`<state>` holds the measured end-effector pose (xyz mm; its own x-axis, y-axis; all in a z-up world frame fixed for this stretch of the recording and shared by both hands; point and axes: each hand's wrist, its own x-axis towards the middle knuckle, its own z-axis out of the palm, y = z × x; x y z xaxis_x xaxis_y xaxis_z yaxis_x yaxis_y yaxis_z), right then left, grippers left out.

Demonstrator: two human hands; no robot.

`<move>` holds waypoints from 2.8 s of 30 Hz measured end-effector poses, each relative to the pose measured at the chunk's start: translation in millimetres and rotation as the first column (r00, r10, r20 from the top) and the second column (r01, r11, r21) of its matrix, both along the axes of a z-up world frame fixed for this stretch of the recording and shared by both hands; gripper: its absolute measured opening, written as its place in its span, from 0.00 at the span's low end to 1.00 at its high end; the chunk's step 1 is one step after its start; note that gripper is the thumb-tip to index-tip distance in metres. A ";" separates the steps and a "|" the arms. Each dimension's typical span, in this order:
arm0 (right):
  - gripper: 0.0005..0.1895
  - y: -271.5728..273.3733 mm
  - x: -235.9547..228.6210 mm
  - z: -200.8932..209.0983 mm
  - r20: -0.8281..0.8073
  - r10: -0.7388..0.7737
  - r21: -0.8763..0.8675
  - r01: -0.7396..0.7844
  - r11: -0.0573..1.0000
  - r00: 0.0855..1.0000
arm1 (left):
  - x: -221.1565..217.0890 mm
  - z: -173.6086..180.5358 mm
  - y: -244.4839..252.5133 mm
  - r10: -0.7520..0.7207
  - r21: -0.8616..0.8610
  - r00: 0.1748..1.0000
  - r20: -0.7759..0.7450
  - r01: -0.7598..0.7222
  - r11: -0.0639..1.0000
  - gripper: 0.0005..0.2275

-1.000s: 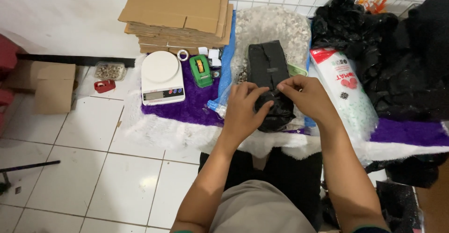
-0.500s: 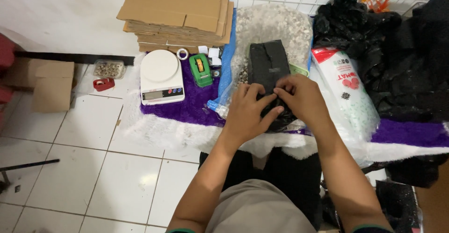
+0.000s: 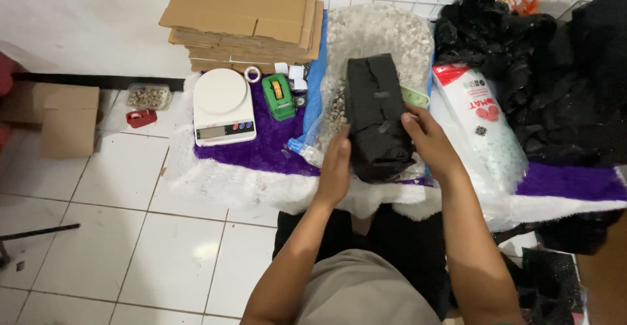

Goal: The person seals a black plastic bag with tape, then scoops small stones from a bulk bag into a small clear plastic bag using a green scoop. They weigh the small bag on a digital scale, adjust the contents, and place the small bag into a black plastic bag. Finally, they place the black bag into a cardboard box.

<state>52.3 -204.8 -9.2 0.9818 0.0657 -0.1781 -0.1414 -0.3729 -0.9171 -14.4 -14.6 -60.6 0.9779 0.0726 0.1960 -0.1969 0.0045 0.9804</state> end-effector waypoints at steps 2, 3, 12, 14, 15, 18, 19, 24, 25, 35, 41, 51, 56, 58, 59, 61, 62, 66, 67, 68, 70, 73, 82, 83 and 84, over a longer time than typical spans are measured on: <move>0.33 -7.1 4.3 -15.6 -0.001 -0.050 0.122 0.050 0.991 0.999 | 4.0 -2.6 -1.5 -0.036 0.041 0.998 0.046 0.034 0.999 0.31; 0.33 -10.7 6.3 -23.2 -0.006 -0.100 0.243 0.099 0.965 0.995 | 6.0 -3.6 -2.2 -0.075 0.084 0.993 0.092 0.067 0.994 0.31; 0.47 -39.5 0.6 -15.7 -0.284 -0.274 0.455 0.381 0.805 0.919 | 32.1 -7.8 -25.0 -0.074 -0.145 0.960 0.269 0.116 0.983 0.26; 0.46 -45.7 -0.6 -20.4 -0.260 -0.243 0.451 0.340 0.825 0.935 | 36.4 -20.4 -29.5 -0.031 -0.186 0.991 0.126 0.055 0.981 0.25; 0.46 -49.3 -1.2 -22.7 -0.237 -0.207 0.445 0.296 0.846 0.949 | 38.9 -26.7 -32.2 0.011 -0.216 1.000 -0.023 -0.016 0.976 0.24; 0.43 -46.7 -7.5 -8.6 -0.177 -0.165 0.388 0.223 0.894 0.970 | 41.3 -15.1 -36.3 -0.033 -0.214 0.955 -0.295 -0.032 0.976 0.37; 0.43 -50.1 -5.7 -14.3 -0.178 -0.166 0.389 0.224 0.893 0.970 | 40.9 -11.0 -35.3 -0.034 -0.212 0.955 -0.295 -0.031 0.977 0.37; 0.42 -53.8 0.7 -19.6 -0.031 -0.092 0.318 0.097 0.943 0.995 | 41.6 31.6 -28.4 -0.106 -0.267 0.893 -0.437 -0.016 0.963 0.44; 0.42 -54.0 -0.3 -20.8 -0.030 -0.093 0.319 0.098 0.943 0.995 | 43.2 23.9 -29.2 -0.107 -0.266 0.894 -0.435 -0.014 0.964 0.44; 0.43 -49.1 -7.2 -22.8 -0.028 -0.034 0.270 0.040 0.962 0.999 | 27.8 -17.9 -21.4 -0.351 -0.573 0.928 -0.124 0.222 0.789 0.33; 0.46 -42.7 -13.2 -13.9 -0.017 -0.032 0.190 0.035 0.981 0.999 | 17.2 63.6 -14.3 -0.329 -0.667 0.851 -0.409 -0.033 0.745 0.33; 0.52 -20.8 -20.9 11.6 0.034 0.065 -0.026 -0.064 0.998 0.997 | 9.6 113.3 -14.3 -0.106 -0.048 0.850 -0.516 0.095 0.994 0.57; 0.52 -8.9 -38.6 20.6 0.047 0.129 -0.094 -0.125 0.988 0.991 | 11.2 106.6 -9.9 -0.139 -0.101 0.824 -0.549 0.100 0.990 0.59; 0.50 -6.8 -44.9 22.8 0.069 0.145 -0.076 -0.140 0.987 0.987 | 11.8 108.4 -7.2 -0.145 -0.105 0.809 -0.569 0.103 0.989 0.59; 0.50 -5.5 -47.2 24.2 0.086 0.158 -0.050 -0.154 0.987 0.984 | 11.1 111.7 -6.0 -0.163 -0.110 0.807 -0.568 0.122 0.986 0.60; 0.50 -10.8 -47.6 9.5 0.100 0.172 -0.023 -0.171 0.985 0.980 | 8.8 108.8 -2.2 -0.178 -0.114 0.803 -0.569 0.138 0.984 0.62; 0.44 -18.0 -45.0 -5.7 0.180 0.166 0.118 -0.189 0.975 0.969 | 8.2 103.1 -0.4 -0.175 -0.180 0.821 -0.543 0.090 0.980 0.58; 0.33 -39.8 -38.2 -42.9 0.055 -0.096 0.576 0.047 0.816 0.994 | 6.5 88.5 2.1 -0.239 -0.475 0.827 -0.509 -0.038 0.879 0.51; 0.33 -45.2 -36.8 -59.0 0.056 -0.095 0.574 0.046 0.817 0.994 | 12.7 66.4 0.5 -0.240 -0.477 0.827 -0.509 -0.038 0.878 0.51; 0.32 -51.3 -36.4 -75.0 -0.001 -0.132 0.573 0.108 0.812 0.991 | 18.9 44.3 -1.6 -0.301 -0.655 0.820 -0.487 -0.114 0.747 0.41; 0.31 -58.8 -42.2 -102.7 -0.054 -0.171 0.567 0.171 0.806 0.984 | 31.5 3.5 -4.0 -0.360 -0.798 0.818 -0.449 -0.186 0.573 0.34; 0.34 -51.7 -61.8 -110.5 -0.359 -0.148 0.659 0.362 0.659 0.922 | 40.4 -25.2 -10.8 -0.302 -0.857 0.858 -0.417 -0.260 0.444 0.31; 0.35 -12.5 -71.9 -88.7 -0.389 -0.141 0.832 0.413 0.371 0.910 | 39.0 -30.1 -9.1 -0.344 -0.848 0.864 -0.368 -0.160 0.506 0.30; 0.33 -14.9 -70.3 -96.0 -0.298 -0.178 0.837 0.346 0.425 0.938 | 37.0 -11.9 -4.2 -0.280 -0.807 0.885 -0.372 -0.159 0.569 0.26; 0.31 -18.7 -68.7 -103.0 -0.201 -0.211 0.832 0.280 0.479 0.957 | 35.7 6.3 -0.8 -0.218 -0.762 0.904 -0.368 -0.159 0.627 0.21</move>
<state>-16.4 -223.5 -112.2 0.9719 -0.0235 -0.2344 -0.1671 0.6324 -0.7564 21.3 -15.4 -54.3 0.9503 -0.0213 -0.3105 0.2105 0.7787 0.5910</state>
